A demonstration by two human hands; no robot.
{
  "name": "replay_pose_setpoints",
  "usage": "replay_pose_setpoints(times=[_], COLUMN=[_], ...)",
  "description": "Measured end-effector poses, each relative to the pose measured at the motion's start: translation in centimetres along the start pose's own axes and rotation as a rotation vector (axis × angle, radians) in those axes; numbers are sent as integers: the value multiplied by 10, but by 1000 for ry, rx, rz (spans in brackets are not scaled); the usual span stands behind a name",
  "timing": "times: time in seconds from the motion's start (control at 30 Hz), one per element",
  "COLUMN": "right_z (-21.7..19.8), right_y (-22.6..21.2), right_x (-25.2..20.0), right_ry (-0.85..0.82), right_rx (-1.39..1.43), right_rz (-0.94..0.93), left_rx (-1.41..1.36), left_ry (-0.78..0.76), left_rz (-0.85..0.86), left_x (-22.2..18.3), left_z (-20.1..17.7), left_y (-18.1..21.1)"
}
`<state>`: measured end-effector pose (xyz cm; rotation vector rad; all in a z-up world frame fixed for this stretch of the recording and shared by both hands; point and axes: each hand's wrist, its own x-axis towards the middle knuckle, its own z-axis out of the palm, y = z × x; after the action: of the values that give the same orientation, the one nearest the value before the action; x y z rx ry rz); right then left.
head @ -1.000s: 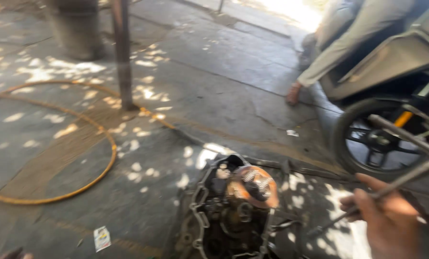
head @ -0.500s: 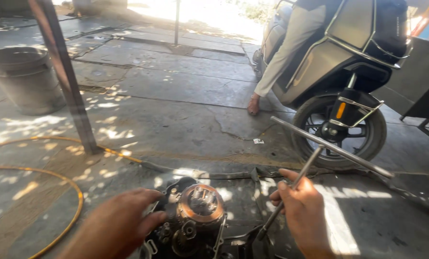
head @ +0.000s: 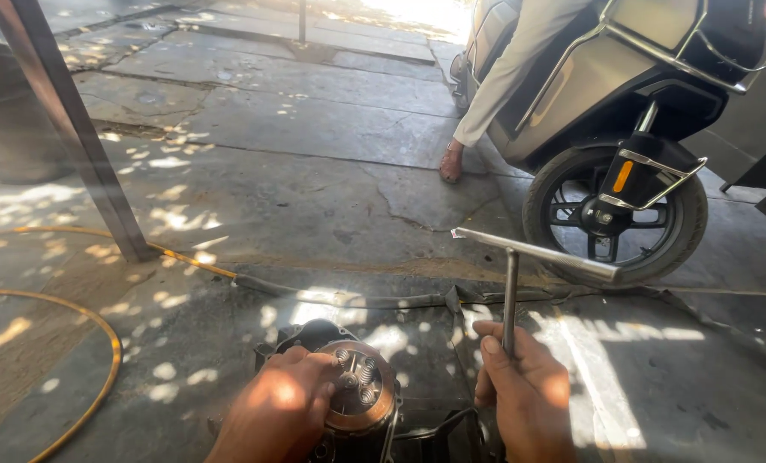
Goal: Using a T-handle wrench to disassemble and reassemble components of a motorcycle engine.
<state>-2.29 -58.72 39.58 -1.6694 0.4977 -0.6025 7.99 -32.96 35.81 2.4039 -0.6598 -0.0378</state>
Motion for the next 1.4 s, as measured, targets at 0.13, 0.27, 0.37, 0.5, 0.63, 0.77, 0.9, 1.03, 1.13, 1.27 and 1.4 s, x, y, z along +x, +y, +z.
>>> replay_pose_setpoints(times=[0.13,0.27,0.37,0.5,0.63,0.77,0.9,1.03,1.13,1.27,1.4], right_z=[6,-2,-6,-8,-13,-11,-9,-9,-4,-5,-6], right_y=[-2,13,17,17,31,34,32,29,18,20,20], right_x=[-3,-2,2,5,9,8,6,8,5,6,4], right_ry=[-40,-70,-43,8,-17,-7,-6,3,68,35,42], right_rx=[-35,55,109,-30,-62,-18,16,40,35,53,57], right_rz=[116,53,71,70,53,61,64,112,166,147,115], left_rx=[-23,-82,-77,-100,-258,-188,-77,-101,-235,-495,-924], left_ry=[-129,-29,-133,-282,-309,-313,-372,-291,-207,-338,-350], left_rz=[-30,76,73,78,76,55,-116,-64,70,-217,-373], left_x=[5,-2,0,8,11,18,20,21,20,20,21], left_z=[4,27,2,2,-8,5,-8,3,15,-13,-10], left_y=[-12,-32,-13,-25,-27,-30,-7,-18,-42,-25,-32])
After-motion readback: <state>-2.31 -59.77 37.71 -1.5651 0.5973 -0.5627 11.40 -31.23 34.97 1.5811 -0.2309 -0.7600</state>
